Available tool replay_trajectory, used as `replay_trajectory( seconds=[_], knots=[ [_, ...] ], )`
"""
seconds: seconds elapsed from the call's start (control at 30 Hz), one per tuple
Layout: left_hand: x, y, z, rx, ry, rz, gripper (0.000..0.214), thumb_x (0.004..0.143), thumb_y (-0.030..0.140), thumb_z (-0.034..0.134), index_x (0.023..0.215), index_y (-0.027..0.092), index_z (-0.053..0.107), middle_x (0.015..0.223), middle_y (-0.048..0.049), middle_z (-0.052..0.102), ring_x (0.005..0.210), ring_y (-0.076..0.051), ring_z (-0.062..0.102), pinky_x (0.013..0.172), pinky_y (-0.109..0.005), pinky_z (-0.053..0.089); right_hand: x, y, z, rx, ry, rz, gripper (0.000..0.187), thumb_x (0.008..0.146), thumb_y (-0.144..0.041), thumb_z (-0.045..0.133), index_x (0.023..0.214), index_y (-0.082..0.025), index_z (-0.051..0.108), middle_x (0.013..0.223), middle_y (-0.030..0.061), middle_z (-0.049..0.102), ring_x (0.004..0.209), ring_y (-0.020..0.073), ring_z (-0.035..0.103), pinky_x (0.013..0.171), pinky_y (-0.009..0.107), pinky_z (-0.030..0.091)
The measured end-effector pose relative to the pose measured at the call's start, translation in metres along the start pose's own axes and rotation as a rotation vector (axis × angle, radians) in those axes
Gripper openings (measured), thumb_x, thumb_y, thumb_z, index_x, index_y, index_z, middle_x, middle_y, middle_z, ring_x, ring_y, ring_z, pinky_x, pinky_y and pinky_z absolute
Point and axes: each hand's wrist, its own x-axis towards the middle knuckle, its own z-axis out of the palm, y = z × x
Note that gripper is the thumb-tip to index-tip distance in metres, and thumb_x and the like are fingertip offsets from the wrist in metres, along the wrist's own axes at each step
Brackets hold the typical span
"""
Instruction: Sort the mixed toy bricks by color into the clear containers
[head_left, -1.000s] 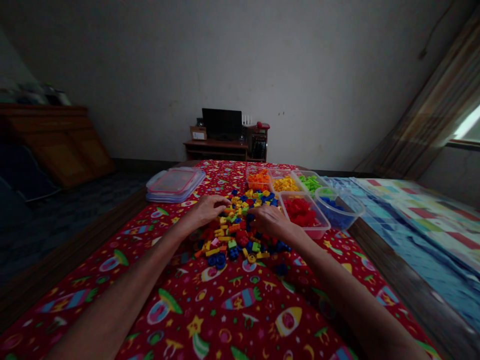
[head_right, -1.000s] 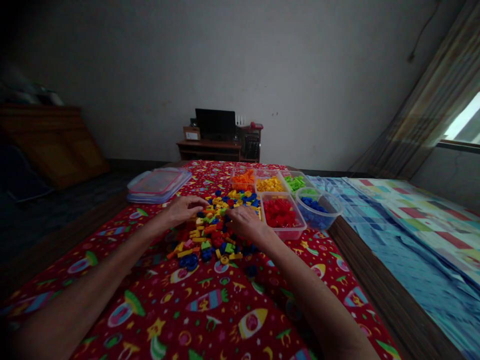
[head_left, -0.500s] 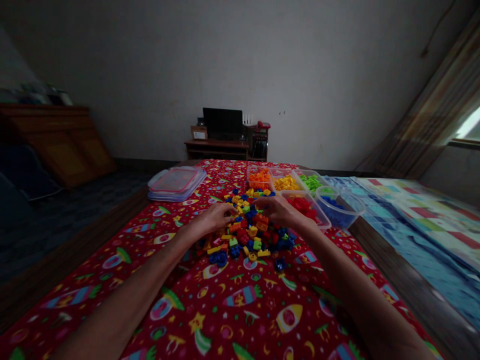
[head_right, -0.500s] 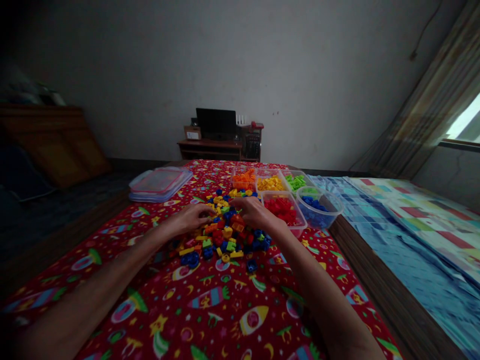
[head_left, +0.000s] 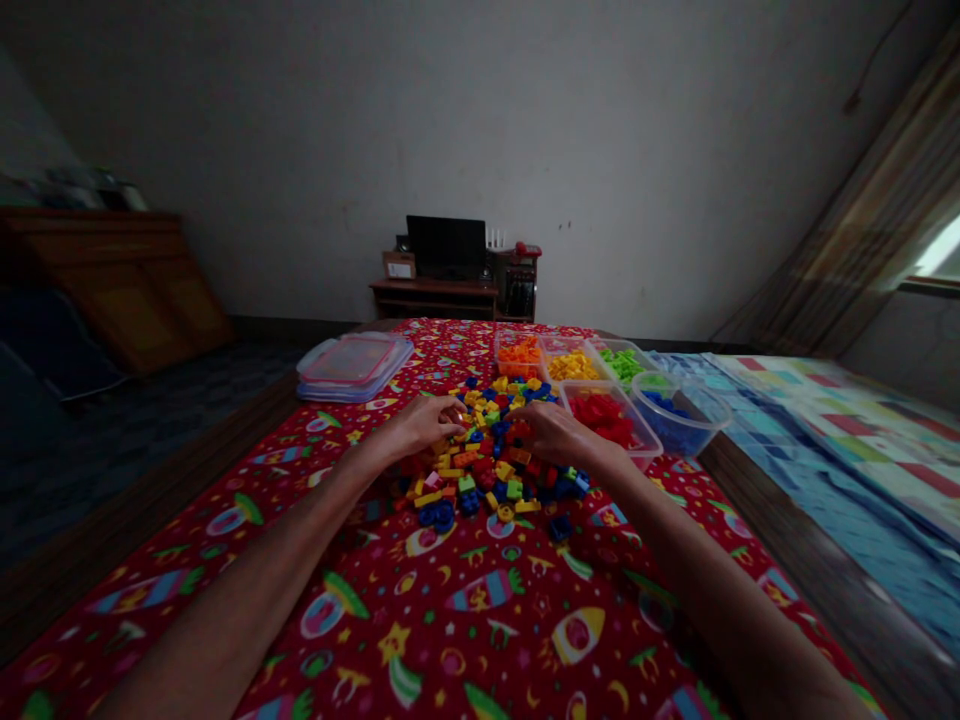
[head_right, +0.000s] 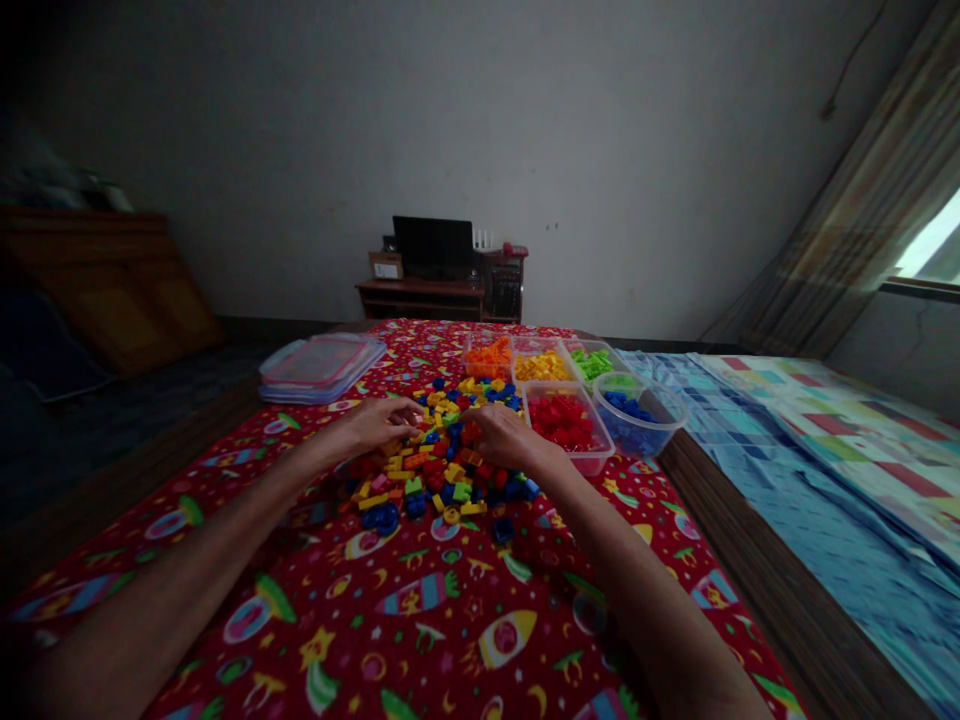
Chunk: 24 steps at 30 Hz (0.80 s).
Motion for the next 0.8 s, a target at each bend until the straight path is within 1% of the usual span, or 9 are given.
replay_trajectory(
  seconds=[0.13, 0.23, 0.37, 0.43, 0.5, 0.57, 0.63, 0.73, 0.8],
  knots=[
    [-0.005, -0.001, -0.017, -0.015, -0.068, 0.002, 0.038, 0.068, 0.045, 0.061, 0.096, 0.020, 0.069, 0.087, -0.0041, 0.074, 0.077, -0.021, 0.067, 0.066, -0.028, 0.051, 0.003, 0.004, 0.001, 0.005, 0.160, -0.013, 0.028, 0.078, -0.009, 0.053, 0.104, -0.012, 0.064, 0.097, 0.0136, 0.065, 0.089, 0.0219, 0.057, 0.076, 0.030, 0.041],
    [-0.010, 0.007, -0.025, 0.083, -0.143, 0.015, 0.031, 0.070, 0.041, 0.060, 0.091, 0.021, 0.071, 0.085, -0.0026, 0.073, 0.076, -0.020, 0.065, 0.068, -0.027, 0.050, 0.004, 0.005, 0.004, 0.036, 0.257, -0.064, 0.016, 0.084, -0.017, 0.051, 0.096, -0.014, 0.061, 0.091, 0.0116, 0.063, 0.082, 0.0191, 0.054, 0.073, 0.030, 0.039],
    [-0.014, 0.021, -0.014, 0.284, -0.140, 0.167, 0.019, 0.064, 0.040, 0.069, 0.072, 0.023, 0.073, 0.086, -0.0047, 0.068, 0.085, -0.024, 0.061, 0.073, -0.029, 0.047, 0.003, 0.006, 0.005, 0.096, 0.274, -0.133, 0.011, 0.088, -0.020, 0.047, 0.094, -0.017, 0.056, 0.081, 0.0056, 0.060, 0.072, 0.0153, 0.050, 0.067, 0.026, 0.036],
    [-0.014, 0.026, -0.006, 0.327, -0.157, 0.197, 0.017, 0.061, 0.039, 0.072, 0.063, 0.023, 0.071, 0.083, -0.0054, 0.066, 0.085, -0.024, 0.060, 0.073, -0.028, 0.046, 0.003, 0.006, 0.004, 0.122, 0.252, -0.123, 0.013, 0.088, -0.018, 0.046, 0.096, -0.017, 0.055, 0.076, 0.0036, 0.058, 0.067, 0.0142, 0.048, 0.063, 0.025, 0.034],
    [-0.014, 0.029, -0.002, 0.323, -0.167, 0.191, 0.016, 0.062, 0.037, 0.072, 0.058, 0.022, 0.068, 0.079, -0.0050, 0.065, 0.081, -0.022, 0.059, 0.071, -0.027, 0.046, 0.002, 0.005, 0.003, 0.139, 0.241, -0.097, 0.018, 0.086, -0.014, 0.046, 0.100, -0.015, 0.057, 0.074, 0.0030, 0.058, 0.065, 0.0134, 0.047, 0.061, 0.025, 0.032],
    [-0.012, 0.031, -0.005, 0.252, -0.117, 0.174, 0.017, 0.066, 0.037, 0.068, 0.063, 0.021, 0.068, 0.079, -0.0040, 0.067, 0.079, -0.021, 0.060, 0.071, -0.026, 0.046, 0.003, 0.004, 0.002, 0.162, 0.239, -0.071, 0.024, 0.084, -0.011, 0.045, 0.104, -0.014, 0.059, 0.074, 0.0028, 0.058, 0.064, 0.0128, 0.048, 0.061, 0.025, 0.032],
    [-0.011, 0.034, -0.010, 0.090, -0.049, 0.123, 0.025, 0.072, 0.043, 0.062, 0.075, 0.020, 0.071, 0.081, -0.0029, 0.069, 0.077, -0.019, 0.061, 0.070, -0.027, 0.047, 0.004, 0.000, 0.001, 0.209, 0.238, -0.061, 0.028, 0.084, -0.011, 0.047, 0.109, -0.014, 0.060, 0.075, 0.0030, 0.060, 0.065, 0.0129, 0.050, 0.062, 0.024, 0.034],
    [-0.012, 0.043, -0.012, -0.209, -0.036, 0.027, 0.040, 0.077, 0.052, 0.056, 0.092, 0.018, 0.071, 0.083, -0.0016, 0.071, 0.074, -0.018, 0.062, 0.066, -0.026, 0.048, 0.005, -0.007, 0.003, 0.288, 0.243, -0.112, 0.034, 0.085, -0.021, 0.055, 0.118, -0.015, 0.057, 0.086, 0.0053, 0.065, 0.075, 0.0149, 0.056, 0.068, 0.025, 0.038],
    [-0.015, 0.052, -0.006, -0.344, -0.035, -0.014, 0.045, 0.075, 0.056, 0.058, 0.093, 0.017, 0.070, 0.083, -0.0015, 0.071, 0.073, -0.018, 0.063, 0.066, -0.025, 0.048, 0.006, -0.013, 0.005, 0.299, 0.257, -0.165, 0.039, 0.083, -0.027, 0.061, 0.120, -0.017, 0.055, 0.097, 0.0073, 0.066, 0.083, 0.0163, 0.058, 0.071, 0.025, 0.039]
  ],
)
